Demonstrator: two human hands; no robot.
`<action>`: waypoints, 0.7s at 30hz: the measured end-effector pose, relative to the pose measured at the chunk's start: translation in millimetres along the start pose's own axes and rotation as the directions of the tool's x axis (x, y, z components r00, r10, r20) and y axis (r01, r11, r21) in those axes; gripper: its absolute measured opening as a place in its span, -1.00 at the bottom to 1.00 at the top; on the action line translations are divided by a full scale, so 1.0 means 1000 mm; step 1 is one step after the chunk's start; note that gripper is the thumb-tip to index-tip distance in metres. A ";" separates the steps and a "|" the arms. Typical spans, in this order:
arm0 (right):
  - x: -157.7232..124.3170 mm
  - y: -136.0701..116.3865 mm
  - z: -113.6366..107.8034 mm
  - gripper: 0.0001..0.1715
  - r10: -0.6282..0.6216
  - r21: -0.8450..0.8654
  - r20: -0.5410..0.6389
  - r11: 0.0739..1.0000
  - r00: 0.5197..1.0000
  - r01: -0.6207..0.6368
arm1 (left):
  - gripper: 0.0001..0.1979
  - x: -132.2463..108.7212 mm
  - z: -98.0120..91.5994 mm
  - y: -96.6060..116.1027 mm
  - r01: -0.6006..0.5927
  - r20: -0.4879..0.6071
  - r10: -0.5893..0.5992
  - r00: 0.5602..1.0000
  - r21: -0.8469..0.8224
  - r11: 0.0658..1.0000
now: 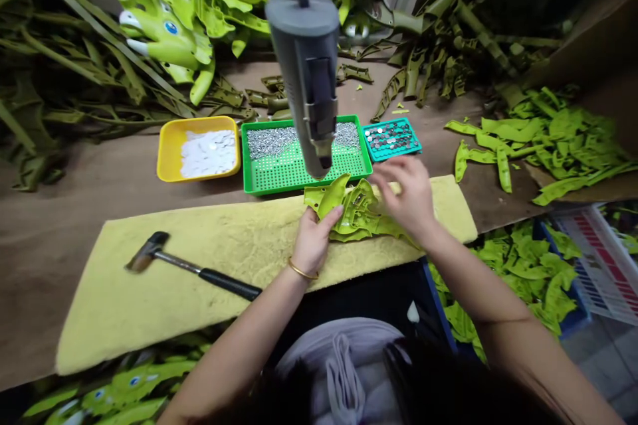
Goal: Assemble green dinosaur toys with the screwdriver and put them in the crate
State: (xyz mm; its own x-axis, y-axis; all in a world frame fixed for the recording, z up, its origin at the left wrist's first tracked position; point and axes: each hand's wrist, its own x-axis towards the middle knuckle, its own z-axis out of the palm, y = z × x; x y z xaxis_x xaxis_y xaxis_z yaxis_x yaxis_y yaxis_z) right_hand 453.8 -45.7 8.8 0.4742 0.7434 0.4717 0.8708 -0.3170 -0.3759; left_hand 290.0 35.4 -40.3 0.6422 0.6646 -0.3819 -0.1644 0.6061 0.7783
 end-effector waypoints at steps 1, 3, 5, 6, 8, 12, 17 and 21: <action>0.013 0.013 0.004 -0.72 0.065 -0.011 -0.004 0.998 0.998 -0.065 | -0.54 0.000 0.000 0.000 0.000 0.007 0.000 1.000 0.006 1.000; 0.036 0.038 0.015 -0.71 0.185 -0.049 0.058 0.982 0.981 -0.182 | -0.55 0.001 -0.001 0.000 0.000 0.024 0.000 1.000 0.014 1.000; 0.051 0.055 0.027 -0.71 0.243 -0.099 0.135 0.968 0.961 -0.231 | -0.54 0.002 -0.001 0.001 0.000 0.039 -0.001 0.999 0.012 1.000; 0.054 0.059 0.032 -0.71 0.251 -0.120 0.160 0.965 0.955 -0.234 | -0.54 0.002 -0.001 0.001 -0.001 0.044 0.000 0.999 0.015 1.000; 0.054 0.062 0.040 -0.71 0.241 -0.139 0.179 0.966 0.954 -0.218 | -0.55 0.001 -0.002 0.001 -0.011 0.050 0.009 0.999 0.038 0.999; 0.049 0.064 0.043 -0.68 0.206 -0.093 0.184 0.977 0.961 -0.191 | -0.59 0.002 -0.003 -0.002 -0.040 0.061 0.034 0.998 0.089 0.995; 0.057 0.075 0.043 -0.77 0.213 -0.040 0.191 0.977 0.958 -0.209 | -0.61 0.004 -0.005 -0.005 -0.072 0.075 0.063 0.995 0.138 0.988; 0.048 0.055 0.023 -0.91 0.174 0.035 0.136 0.983 0.975 -0.181 | -0.55 0.005 -0.005 -0.005 -0.059 0.081 0.049 0.995 0.114 0.992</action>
State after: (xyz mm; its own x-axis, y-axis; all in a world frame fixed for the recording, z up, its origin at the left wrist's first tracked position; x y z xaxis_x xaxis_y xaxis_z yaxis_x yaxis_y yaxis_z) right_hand 521.2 -13.9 -8.1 0.5965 0.7500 0.2857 0.7658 -0.4254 -0.4823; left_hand 290.2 37.4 -48.4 0.6922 0.6559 -0.3012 -0.1150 0.5122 0.8511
